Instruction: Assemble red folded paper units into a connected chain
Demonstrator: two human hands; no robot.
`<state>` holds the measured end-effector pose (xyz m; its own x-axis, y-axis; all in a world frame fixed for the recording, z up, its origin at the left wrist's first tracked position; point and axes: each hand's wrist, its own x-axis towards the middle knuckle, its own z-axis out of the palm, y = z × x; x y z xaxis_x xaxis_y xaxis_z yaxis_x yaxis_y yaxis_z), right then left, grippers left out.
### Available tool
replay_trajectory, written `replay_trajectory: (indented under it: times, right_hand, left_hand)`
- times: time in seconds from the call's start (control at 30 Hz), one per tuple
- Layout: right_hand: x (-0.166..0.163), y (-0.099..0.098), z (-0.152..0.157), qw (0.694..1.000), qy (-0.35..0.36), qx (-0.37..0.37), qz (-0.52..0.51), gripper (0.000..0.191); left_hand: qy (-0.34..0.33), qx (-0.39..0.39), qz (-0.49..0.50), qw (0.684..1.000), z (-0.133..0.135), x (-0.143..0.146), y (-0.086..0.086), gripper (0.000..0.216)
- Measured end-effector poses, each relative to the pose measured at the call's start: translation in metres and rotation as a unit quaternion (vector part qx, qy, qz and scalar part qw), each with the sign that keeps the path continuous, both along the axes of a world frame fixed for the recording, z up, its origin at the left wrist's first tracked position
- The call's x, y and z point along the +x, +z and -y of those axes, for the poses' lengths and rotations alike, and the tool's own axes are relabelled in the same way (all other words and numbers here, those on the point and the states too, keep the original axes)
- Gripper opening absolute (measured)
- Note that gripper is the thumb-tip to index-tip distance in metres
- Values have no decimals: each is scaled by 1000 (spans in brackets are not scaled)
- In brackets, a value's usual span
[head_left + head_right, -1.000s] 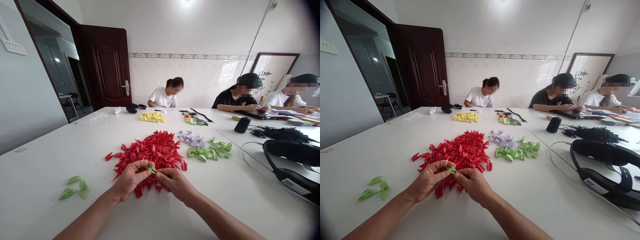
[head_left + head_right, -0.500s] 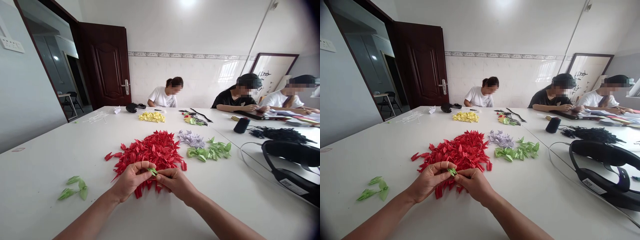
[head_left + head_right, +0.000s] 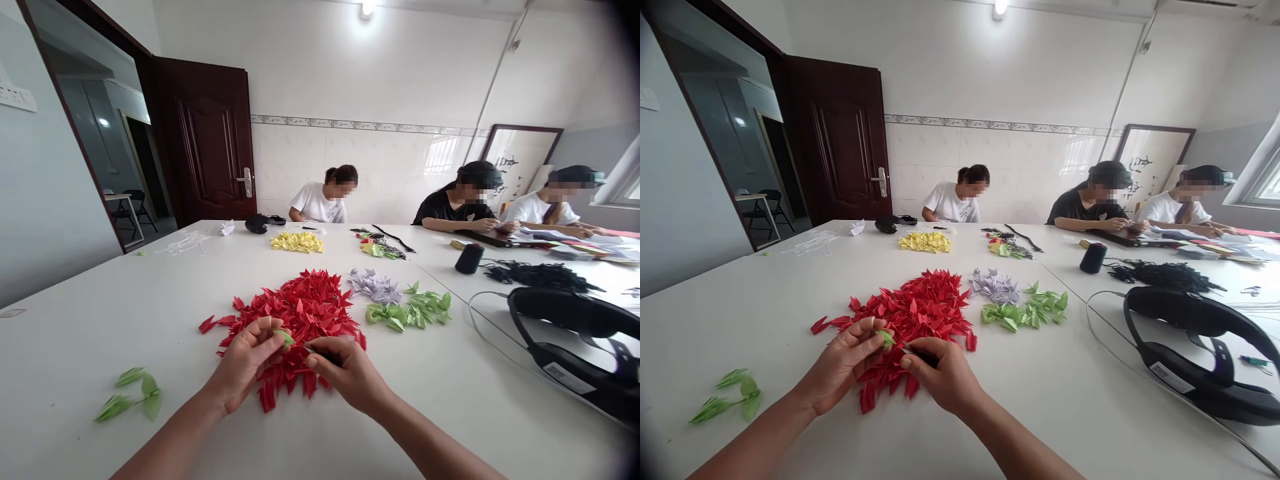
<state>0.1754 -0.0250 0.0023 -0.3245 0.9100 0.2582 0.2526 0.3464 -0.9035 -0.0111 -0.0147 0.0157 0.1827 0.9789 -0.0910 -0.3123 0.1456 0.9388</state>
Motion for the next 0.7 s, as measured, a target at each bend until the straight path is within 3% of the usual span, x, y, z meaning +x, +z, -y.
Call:
replay_trajectory:
  times: [0.13,0.27,0.53,0.7]
  right_hand:
    - [-6,-2,3,998,-52,44,17,27]
    - [-8,-3,4,996,-70,46,37,16]
    - [-8,-3,1,995,-72,41,58,14]
    - [22,-1,-25,989,-138,49,19,22]
  left_hand:
    - [-62,24,-37,997,6,7,-2,21]
    - [-96,42,-67,992,9,10,-3,18]
    - [-94,49,-105,989,11,10,-3,23]
    - [-39,111,-201,973,4,-7,16,31]
